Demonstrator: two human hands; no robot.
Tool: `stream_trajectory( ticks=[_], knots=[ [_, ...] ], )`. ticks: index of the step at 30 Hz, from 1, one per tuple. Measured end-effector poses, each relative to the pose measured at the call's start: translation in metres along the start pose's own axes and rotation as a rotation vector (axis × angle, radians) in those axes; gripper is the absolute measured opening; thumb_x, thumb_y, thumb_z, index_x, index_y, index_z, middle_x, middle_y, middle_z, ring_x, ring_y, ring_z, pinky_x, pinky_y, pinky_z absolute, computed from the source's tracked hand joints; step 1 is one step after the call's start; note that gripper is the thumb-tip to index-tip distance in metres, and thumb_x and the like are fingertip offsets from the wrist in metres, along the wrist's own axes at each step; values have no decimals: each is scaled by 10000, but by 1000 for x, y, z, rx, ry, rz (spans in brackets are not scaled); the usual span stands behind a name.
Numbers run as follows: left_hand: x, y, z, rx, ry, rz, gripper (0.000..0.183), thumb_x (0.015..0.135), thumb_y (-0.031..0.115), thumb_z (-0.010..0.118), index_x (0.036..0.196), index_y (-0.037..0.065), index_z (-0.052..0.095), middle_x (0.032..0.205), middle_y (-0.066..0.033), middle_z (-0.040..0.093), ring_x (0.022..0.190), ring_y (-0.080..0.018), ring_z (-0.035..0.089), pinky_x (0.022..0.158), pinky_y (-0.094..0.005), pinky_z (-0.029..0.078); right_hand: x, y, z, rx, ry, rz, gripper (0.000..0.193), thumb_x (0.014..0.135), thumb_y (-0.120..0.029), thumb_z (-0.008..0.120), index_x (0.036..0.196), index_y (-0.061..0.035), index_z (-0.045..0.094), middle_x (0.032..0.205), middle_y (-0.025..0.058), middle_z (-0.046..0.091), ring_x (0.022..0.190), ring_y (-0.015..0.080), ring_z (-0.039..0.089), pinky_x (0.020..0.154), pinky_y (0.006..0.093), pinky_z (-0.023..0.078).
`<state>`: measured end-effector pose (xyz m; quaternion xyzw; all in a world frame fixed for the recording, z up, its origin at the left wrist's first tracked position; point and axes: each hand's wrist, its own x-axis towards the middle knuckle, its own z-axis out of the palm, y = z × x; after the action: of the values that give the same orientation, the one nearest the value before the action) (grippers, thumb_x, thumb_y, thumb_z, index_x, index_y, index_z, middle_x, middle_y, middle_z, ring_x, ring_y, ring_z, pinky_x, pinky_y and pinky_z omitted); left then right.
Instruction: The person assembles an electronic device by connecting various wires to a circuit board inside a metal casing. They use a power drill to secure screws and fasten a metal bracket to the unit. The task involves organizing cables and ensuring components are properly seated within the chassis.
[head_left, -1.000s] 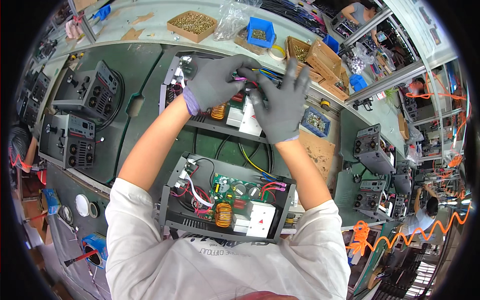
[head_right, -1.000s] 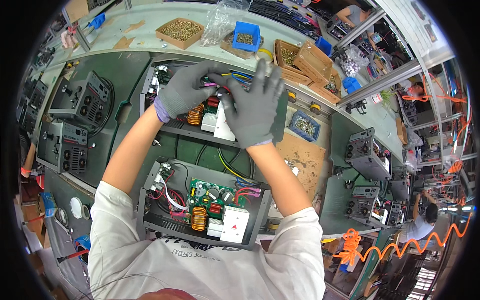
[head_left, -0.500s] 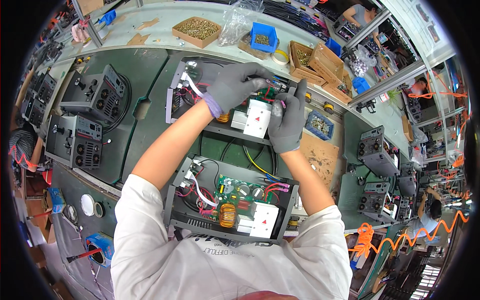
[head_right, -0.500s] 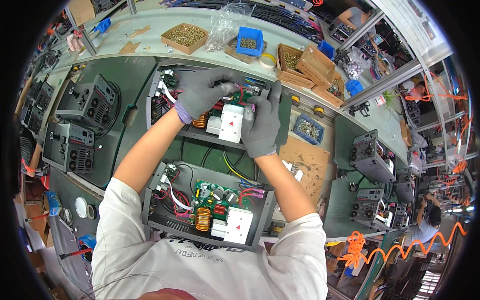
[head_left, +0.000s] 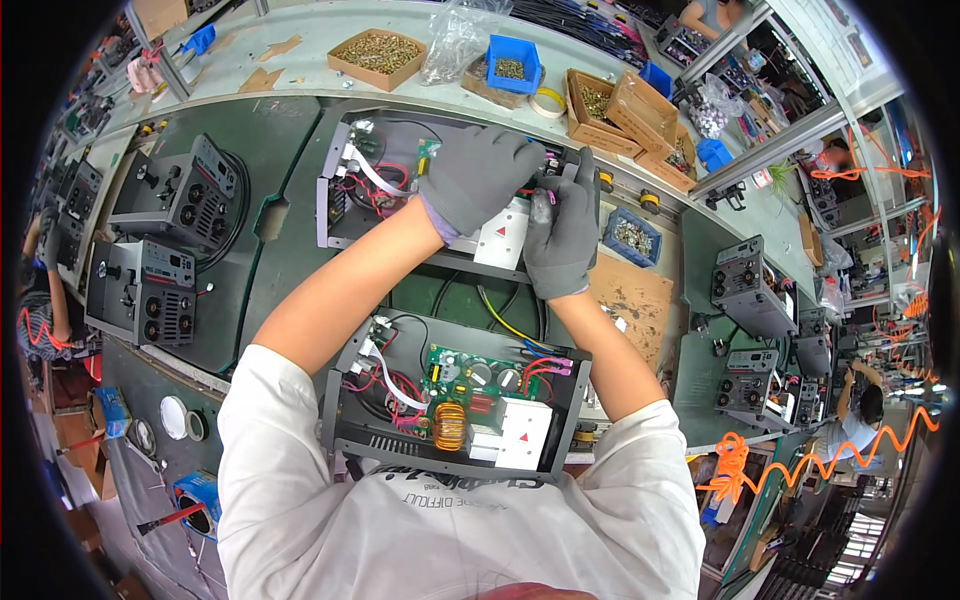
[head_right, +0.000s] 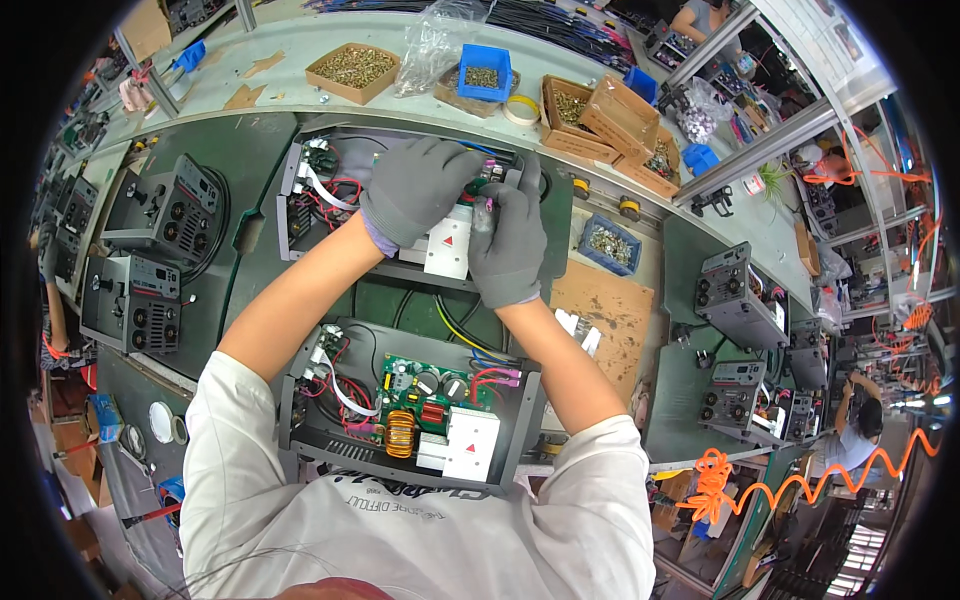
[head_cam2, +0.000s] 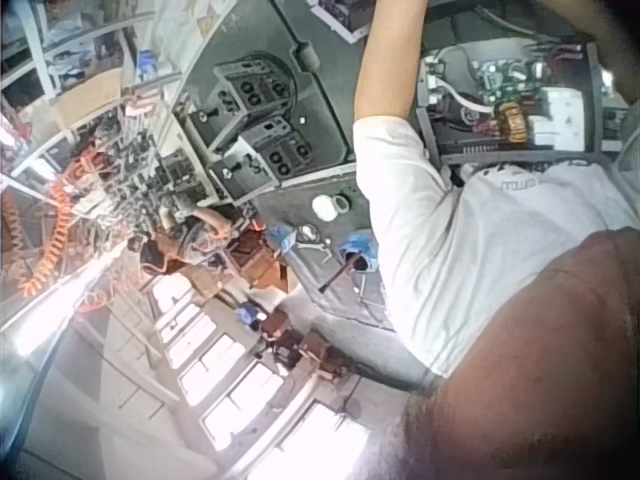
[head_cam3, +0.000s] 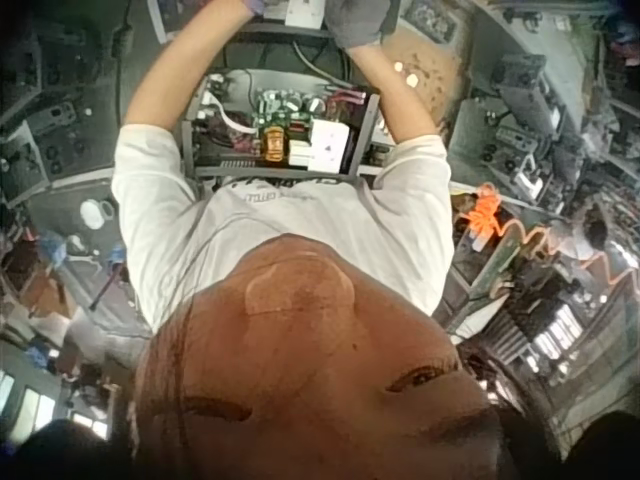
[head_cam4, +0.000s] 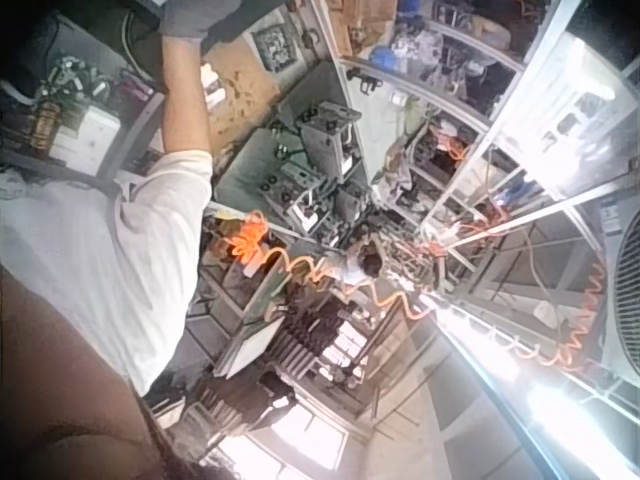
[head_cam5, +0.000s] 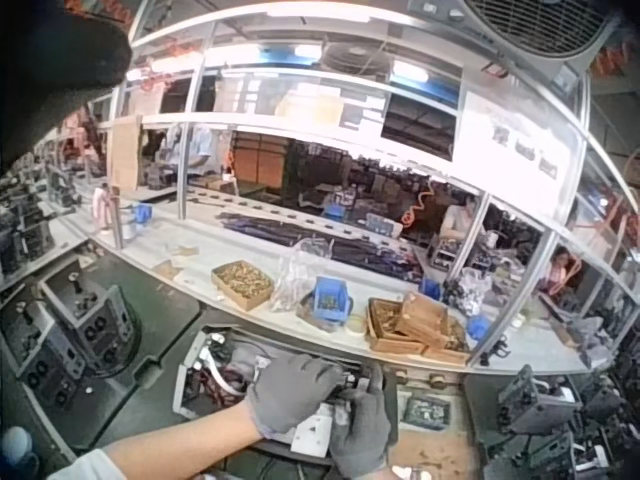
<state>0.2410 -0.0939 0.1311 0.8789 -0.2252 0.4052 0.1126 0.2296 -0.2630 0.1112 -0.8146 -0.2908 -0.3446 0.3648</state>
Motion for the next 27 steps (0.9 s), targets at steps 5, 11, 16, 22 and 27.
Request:
stream_trajectory(
  ticks=[5,11,16,22,27],
  knots=[
    [3,1,-2,54,-102,22,260,757,148,657,1015,116,653,912,-57,665,856,-246,649,735,-395,502,-4,5,2,-24,30,-51,167,943,-145,588,1091,-70,576,1455,361,411,1221,509,542,891,469,528],
    [9,8,-2,112,-168,57,284,735,149,669,1016,114,645,933,-53,653,884,-236,640,746,-390,491,-2,6,2,14,38,-38,156,940,-136,577,1083,-75,581,1464,346,419,1226,489,552,903,465,526],
    [6,7,3,125,-115,41,284,726,157,675,1006,117,650,906,-46,650,875,-234,641,750,-388,495,-3,7,3,4,27,-31,143,926,-129,578,1060,-80,587,1468,340,419,1201,483,572,878,462,536],
    [7,8,5,123,-85,88,261,728,174,677,981,116,647,888,-43,645,862,-241,636,761,-385,501,-4,9,7,-2,64,-37,157,884,-99,606,1041,-93,592,1445,340,451,1158,467,604,829,451,551],
    [11,12,9,52,-54,100,236,729,176,681,955,120,640,870,-46,633,853,-259,628,768,-388,500,-9,10,3,1,33,-44,179,841,-63,634,1012,-102,596,1430,340,467,1119,462,625,817,440,553]
  ],
)
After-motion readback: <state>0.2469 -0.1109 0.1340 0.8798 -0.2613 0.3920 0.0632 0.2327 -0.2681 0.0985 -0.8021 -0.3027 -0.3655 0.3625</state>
